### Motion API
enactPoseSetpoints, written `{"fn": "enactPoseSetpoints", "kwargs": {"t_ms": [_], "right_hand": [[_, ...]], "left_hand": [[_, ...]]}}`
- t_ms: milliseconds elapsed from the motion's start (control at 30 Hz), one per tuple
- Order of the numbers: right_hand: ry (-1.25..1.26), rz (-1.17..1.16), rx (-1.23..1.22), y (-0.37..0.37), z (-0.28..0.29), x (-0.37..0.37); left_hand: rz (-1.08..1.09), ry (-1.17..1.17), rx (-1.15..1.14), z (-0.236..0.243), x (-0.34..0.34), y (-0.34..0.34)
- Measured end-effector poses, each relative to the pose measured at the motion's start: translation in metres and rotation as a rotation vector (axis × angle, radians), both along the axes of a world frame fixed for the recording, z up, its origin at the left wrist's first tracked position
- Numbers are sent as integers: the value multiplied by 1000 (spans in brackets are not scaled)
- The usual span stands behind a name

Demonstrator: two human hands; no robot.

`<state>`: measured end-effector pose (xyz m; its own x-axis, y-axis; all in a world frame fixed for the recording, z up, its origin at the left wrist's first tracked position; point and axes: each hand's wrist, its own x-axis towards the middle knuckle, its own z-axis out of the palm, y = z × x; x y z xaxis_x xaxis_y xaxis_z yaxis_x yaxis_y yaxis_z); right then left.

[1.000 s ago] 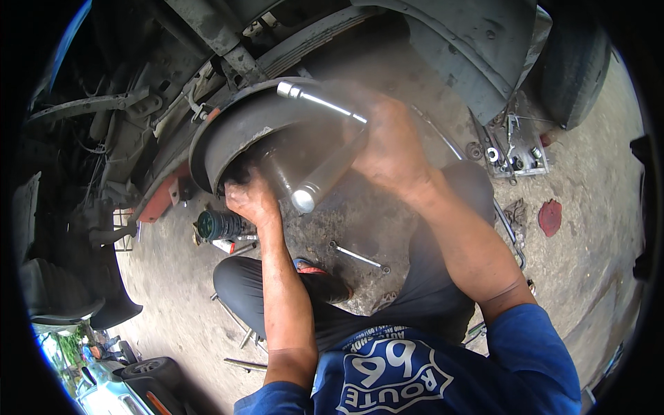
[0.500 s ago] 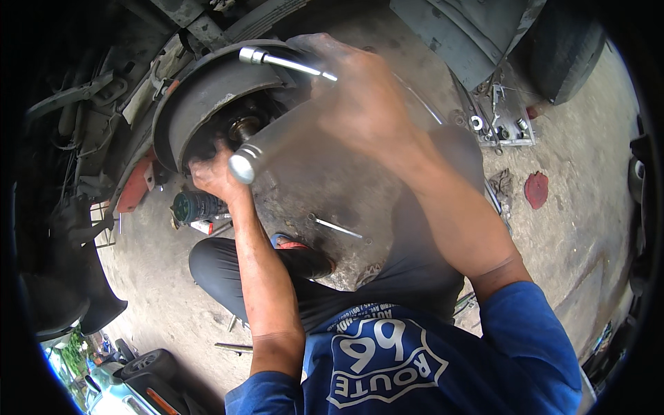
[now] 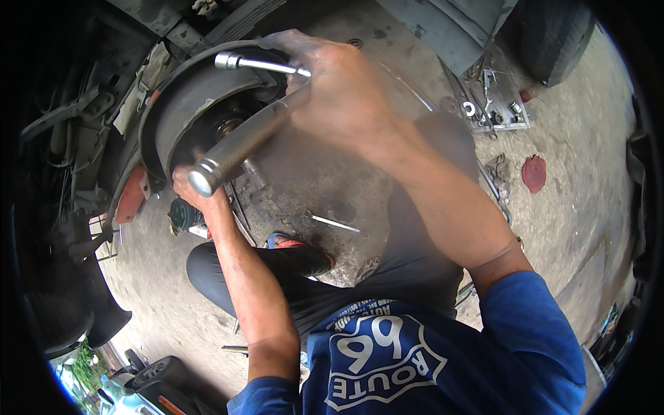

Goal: The person sits on the floor and uses a socket wrench and hammer to loosen and remove bolts from a vehicle's wheel hub. They repeatedly strike the tool and adjust their grip while working on the brake drum assembly.

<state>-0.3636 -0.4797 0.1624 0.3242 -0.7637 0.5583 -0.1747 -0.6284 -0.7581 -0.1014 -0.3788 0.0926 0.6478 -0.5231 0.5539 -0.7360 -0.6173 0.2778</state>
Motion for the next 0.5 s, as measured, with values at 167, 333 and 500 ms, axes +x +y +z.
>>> {"fn": "enactPoseSetpoints", "kwargs": {"t_ms": [167, 333, 500], "right_hand": [[-30, -14, -39, -2, -4, 1], [-23, 31, -50, -2, -2, 1], [36, 11, -25, 2, 2, -5]], "left_hand": [[-213, -174, -119, -13, 11, -7], [-1, -339, 69, -21, 13, -6], [-88, -76, -33, -16, 13, -3]]}}
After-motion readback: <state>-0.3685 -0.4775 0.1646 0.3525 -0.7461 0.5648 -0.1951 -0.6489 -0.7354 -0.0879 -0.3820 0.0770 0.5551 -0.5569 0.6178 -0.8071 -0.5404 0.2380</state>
